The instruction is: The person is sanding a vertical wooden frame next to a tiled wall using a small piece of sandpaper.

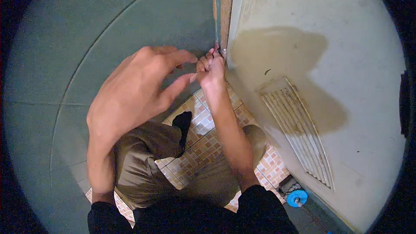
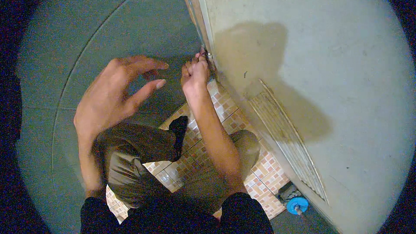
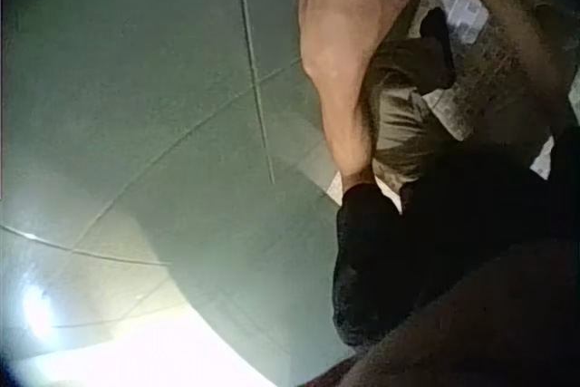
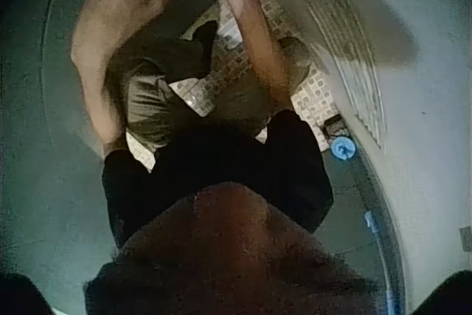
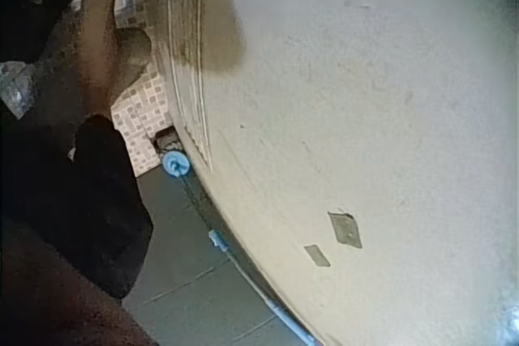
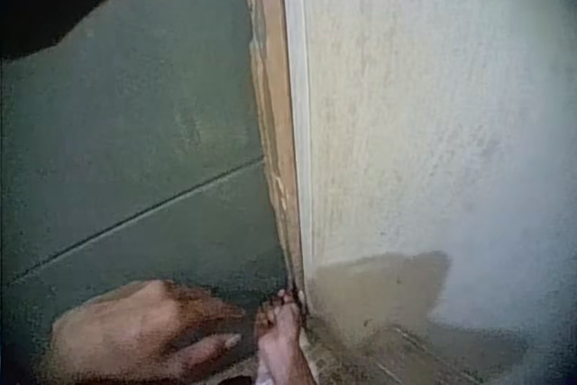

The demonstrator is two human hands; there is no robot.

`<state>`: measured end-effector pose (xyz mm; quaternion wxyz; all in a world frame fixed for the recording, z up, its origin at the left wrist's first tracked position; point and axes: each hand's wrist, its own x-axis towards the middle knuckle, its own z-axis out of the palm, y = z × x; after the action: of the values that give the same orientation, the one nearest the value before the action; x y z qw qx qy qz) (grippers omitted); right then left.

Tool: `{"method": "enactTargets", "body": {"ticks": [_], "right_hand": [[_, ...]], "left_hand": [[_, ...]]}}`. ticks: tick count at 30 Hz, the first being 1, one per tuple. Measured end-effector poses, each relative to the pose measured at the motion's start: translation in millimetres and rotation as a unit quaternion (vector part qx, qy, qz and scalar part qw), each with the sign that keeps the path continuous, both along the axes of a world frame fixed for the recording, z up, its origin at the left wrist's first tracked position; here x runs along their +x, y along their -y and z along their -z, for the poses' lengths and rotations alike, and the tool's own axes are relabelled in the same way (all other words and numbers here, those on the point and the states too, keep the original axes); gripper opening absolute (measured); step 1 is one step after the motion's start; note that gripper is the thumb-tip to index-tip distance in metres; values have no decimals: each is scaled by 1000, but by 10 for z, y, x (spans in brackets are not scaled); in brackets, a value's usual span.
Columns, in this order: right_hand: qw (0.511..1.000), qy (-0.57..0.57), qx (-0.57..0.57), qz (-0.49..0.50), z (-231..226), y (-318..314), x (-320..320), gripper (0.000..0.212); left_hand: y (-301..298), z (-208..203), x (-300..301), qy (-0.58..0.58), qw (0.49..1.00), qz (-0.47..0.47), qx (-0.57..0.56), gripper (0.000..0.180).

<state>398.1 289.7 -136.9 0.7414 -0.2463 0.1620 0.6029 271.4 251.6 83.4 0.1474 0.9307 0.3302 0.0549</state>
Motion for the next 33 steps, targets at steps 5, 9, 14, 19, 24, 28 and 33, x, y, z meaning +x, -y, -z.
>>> {"method": "enactTargets", "body": {"ticks": [5, 9, 14, 19, 24, 28, 33], "right_hand": [[997, 21, 63, -28, -187, 24, 86, 16], [995, 38, 71, -63, -284, 31, 148, 15], [996, 41, 48, -58, -378, 64, 154, 11], [981, 92, 161, -56, -709, 197, 211, 18], [988, 74, 135, -32, -492, 62, 80, 22], [998, 38, 52, -6, -397, 35, -20, 22], [997, 41, 60, -28, -443, 98, 104, 20]], "left_hand": [[-20, 39, 28, 19, 1000, 11, 7, 28], [4, 46, 56, 2, 1000, 4, 6, 28], [50, 3, 73, -13, 1000, -15, 20, 28], [32, 58, 59, 6, 1000, -22, 19, 28], [-27, 37, 107, -6, 999, -5, -34, 29], [1, 55, 59, -21, 1000, -18, -5, 28], [42, 99, 55, 11, 999, -30, 26, 28]]}}
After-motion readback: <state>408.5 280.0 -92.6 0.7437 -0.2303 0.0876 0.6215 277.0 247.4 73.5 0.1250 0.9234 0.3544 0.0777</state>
